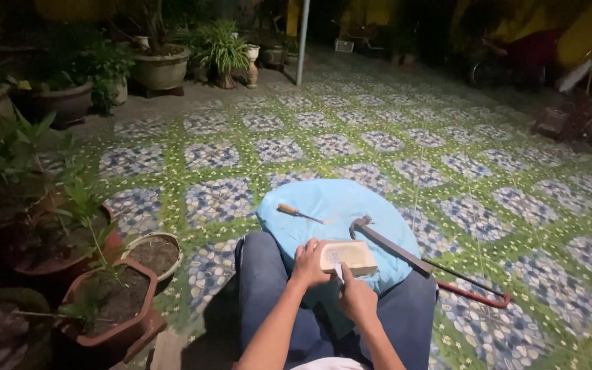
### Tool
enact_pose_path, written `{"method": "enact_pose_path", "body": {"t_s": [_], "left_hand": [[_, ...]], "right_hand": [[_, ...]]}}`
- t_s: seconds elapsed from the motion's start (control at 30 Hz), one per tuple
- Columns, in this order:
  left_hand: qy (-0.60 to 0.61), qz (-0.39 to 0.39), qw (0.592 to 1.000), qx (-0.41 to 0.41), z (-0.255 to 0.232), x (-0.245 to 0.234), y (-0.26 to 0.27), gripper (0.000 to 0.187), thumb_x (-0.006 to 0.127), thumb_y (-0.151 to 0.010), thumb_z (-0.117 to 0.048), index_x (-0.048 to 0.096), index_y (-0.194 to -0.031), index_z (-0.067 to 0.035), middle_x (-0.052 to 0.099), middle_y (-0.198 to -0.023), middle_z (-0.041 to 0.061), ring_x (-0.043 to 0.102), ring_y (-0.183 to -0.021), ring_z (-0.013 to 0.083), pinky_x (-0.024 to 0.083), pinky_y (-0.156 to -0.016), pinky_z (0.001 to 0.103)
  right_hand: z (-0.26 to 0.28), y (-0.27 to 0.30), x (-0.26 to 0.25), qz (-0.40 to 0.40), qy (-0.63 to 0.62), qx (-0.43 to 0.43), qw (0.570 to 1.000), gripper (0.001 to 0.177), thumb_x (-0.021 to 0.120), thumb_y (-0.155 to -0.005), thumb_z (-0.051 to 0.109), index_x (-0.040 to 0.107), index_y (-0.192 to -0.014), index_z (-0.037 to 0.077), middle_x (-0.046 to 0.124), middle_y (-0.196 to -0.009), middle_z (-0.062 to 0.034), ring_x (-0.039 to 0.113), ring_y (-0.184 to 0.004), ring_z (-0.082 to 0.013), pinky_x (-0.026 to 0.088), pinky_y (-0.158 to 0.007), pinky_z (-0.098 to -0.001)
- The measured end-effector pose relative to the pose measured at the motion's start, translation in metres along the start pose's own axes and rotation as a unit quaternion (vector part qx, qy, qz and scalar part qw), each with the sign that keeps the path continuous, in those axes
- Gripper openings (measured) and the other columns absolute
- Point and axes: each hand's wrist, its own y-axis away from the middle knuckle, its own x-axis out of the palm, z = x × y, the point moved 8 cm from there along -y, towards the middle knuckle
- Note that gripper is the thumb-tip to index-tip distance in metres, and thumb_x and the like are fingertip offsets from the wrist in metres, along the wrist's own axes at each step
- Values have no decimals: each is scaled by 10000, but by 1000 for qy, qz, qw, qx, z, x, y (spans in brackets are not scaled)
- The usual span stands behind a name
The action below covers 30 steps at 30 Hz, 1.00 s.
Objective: The person sands a wooden block by hand and then uses a hammer and chisel to further shape it.
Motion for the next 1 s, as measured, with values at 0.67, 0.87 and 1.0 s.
{"method": "enact_pose_path", "body": {"t_s": [0.67,0.87,1.0], "left_hand": [[1,-11,1000,1,-10,-15,0,866,873,-560,-449,555,-1306,-145,517,-1249,141,537,-1026,369,392,-995,461],[-2,2,1000,-17,-1,-5,-3,915,880,-549,-487,541,-1332,-157,483,-1331,146,513,-1070,408,406,-1009,500],[-1,14,1000,-25,-4,-5,0,882,857,-576,-495,538,-1328,-163,483,-1311,129,512,-1034,397,424,-977,489]], "right_hand": [[-6,-5,2,27,2,18,999,656,619,-881,284,434,-1508,343,758,-946,-112,710,-834,-371,538,-681,-475],[-7,-9,9,-15,-18,-8,1000,618,618,-871,309,472,-1471,303,759,-914,-117,700,-817,-389,520,-672,-492],[-7,-8,7,-5,-18,16,1000,597,588,-896,291,460,-1476,346,763,-938,-128,713,-821,-393,529,-665,-501]]}}
